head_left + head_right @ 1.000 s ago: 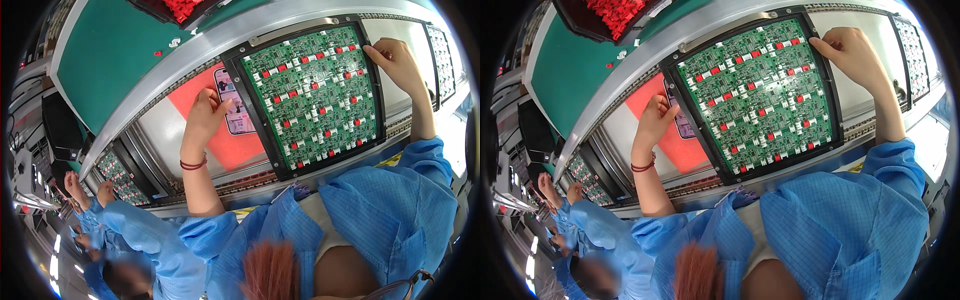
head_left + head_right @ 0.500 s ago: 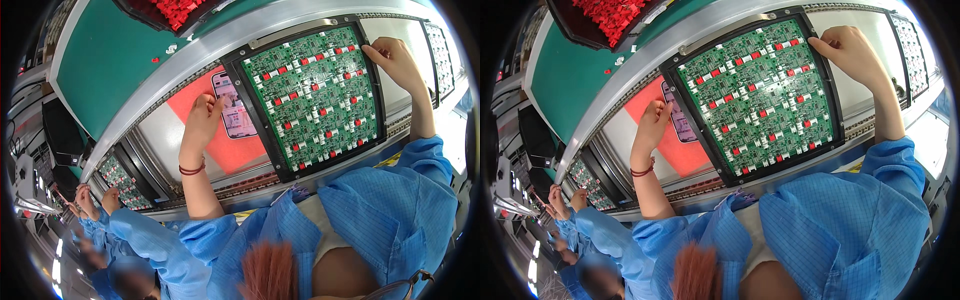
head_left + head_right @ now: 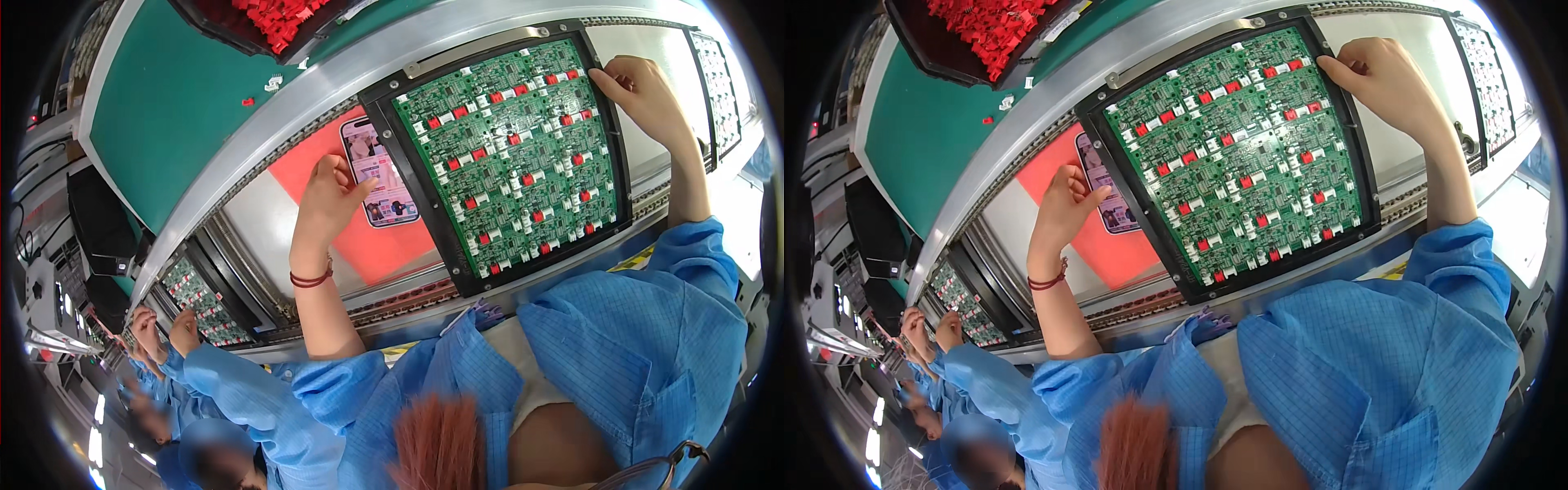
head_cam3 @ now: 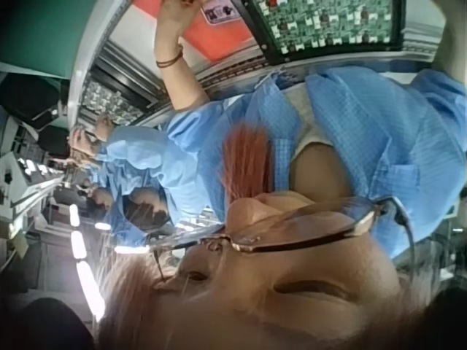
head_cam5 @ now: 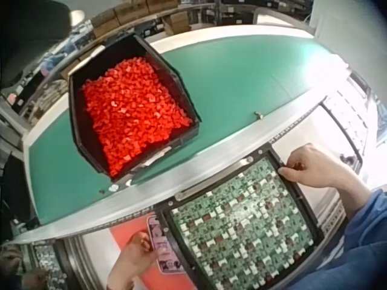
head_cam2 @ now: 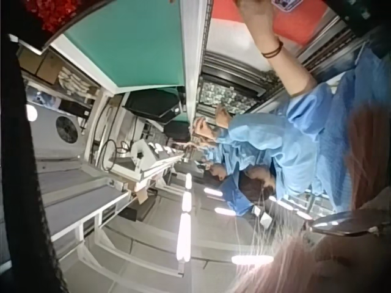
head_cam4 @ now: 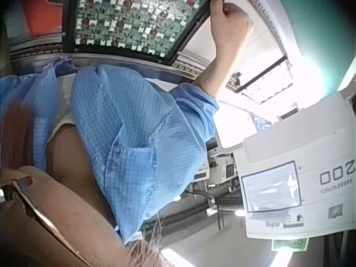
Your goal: Manually picking small red components from a bin and placing them onto a circuit board assembly tray.
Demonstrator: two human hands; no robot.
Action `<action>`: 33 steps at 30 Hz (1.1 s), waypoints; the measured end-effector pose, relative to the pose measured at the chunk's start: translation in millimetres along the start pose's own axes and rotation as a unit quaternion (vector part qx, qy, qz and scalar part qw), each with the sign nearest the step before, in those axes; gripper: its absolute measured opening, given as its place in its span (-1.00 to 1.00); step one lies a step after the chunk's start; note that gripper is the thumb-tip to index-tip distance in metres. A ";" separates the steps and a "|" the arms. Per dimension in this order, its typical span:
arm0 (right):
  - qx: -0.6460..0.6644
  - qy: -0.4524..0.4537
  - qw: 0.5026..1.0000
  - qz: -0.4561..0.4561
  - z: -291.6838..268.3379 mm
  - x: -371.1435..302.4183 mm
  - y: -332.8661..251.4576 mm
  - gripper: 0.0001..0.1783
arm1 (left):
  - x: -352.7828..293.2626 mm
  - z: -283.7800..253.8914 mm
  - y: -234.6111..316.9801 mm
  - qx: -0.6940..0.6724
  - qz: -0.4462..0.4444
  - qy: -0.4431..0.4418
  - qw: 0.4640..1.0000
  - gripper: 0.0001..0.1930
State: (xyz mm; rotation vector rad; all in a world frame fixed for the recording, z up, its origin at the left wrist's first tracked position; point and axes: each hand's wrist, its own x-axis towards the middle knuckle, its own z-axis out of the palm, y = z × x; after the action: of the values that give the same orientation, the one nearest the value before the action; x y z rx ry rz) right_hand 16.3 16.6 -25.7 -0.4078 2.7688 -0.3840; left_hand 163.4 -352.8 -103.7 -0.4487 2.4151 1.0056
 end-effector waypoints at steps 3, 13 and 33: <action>-0.002 -0.002 1.000 -0.002 -0.4 0.4 0.2 -0.57 | 1.2 0.7 -1.1 -0.020 0.005 -0.002 1.000 -0.63; -0.025 0.023 0.999 -0.014 -0.3 -2.0 5.2 -0.56 | 2.7 -13.6 -23.3 -0.213 0.006 -0.024 0.977 -0.73; -0.027 0.013 1.000 -0.002 1.8 4.0 -1.6 -0.53 | -11.8 -13.3 -14.5 0.179 -0.058 -0.032 0.982 -0.44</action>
State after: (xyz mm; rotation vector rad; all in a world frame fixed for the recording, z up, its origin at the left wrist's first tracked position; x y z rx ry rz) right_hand 13.7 13.5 -27.9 -0.4255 2.8084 -0.3188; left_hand 175.8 -371.0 -97.3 -0.4143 2.4120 0.5119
